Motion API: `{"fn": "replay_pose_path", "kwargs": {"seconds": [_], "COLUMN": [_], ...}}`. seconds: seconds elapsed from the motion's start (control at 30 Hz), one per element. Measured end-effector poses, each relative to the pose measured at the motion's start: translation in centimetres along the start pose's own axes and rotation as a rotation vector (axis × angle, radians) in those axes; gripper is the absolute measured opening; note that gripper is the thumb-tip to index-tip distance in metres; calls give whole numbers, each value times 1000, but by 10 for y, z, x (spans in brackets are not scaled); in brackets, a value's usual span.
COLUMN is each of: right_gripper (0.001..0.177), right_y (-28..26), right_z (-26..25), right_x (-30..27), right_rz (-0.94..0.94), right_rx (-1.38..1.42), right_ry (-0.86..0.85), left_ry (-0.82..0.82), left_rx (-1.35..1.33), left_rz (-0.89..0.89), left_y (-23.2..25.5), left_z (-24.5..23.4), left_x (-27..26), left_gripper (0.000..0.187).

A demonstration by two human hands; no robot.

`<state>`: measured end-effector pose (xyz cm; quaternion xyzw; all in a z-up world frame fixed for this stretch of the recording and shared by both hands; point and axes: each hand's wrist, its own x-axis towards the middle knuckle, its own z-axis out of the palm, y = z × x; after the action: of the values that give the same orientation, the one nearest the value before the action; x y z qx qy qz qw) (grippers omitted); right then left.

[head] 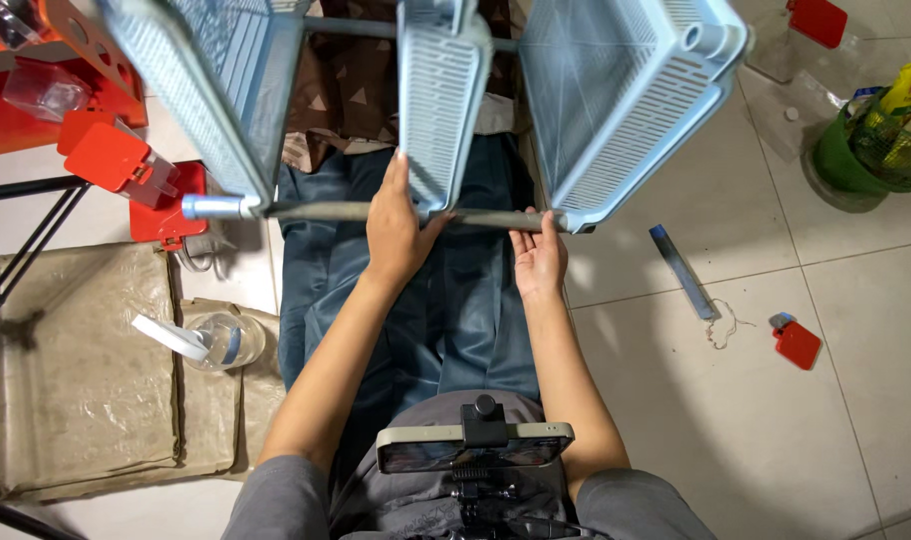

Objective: The person disassembles a three-tier plastic storage rack by hand, removing vertical poles and horizontal crossbars from the blue plastic baskets. The person works on a blue mat on a tiled floor, detaching components and laying them aside.

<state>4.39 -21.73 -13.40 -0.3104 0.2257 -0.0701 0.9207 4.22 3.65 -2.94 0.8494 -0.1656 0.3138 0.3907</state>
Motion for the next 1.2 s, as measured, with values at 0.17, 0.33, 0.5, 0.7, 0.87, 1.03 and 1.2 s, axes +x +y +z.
{"fn": "replay_pose_path", "kwargs": {"seconds": [0.17,0.33,0.5,0.7,0.87,1.03,1.2], "right_gripper": [51,52,51,41,27,21,35], "right_y": [-16,-39,-46,-79,-75,-42,-30], "right_z": [-19,-23,-6,36,65,82,85], "right_x": [23,32,11,-26,-45,-47,-38], "right_rz": [-50,-66,-38,-192,-222,-95,21], "right_rx": [55,37,38,25,-50,-95,-55], "right_ry": [12,58,68,-64,-299,-392,-288], "left_ry": [-118,-172,-189,-73,-17,11,-62], "left_rx": [-97,317,487,429,433,389,335], "left_rz": [88,120,108,190,202,203,184], "left_y": [9,8,1,17,44,54,48], "left_z": [-11,-44,-68,-71,-59,-54,-68], "left_x": [31,35,29,46,64,60,47], "left_gripper": [110,76,50,51,55,50,43]}}
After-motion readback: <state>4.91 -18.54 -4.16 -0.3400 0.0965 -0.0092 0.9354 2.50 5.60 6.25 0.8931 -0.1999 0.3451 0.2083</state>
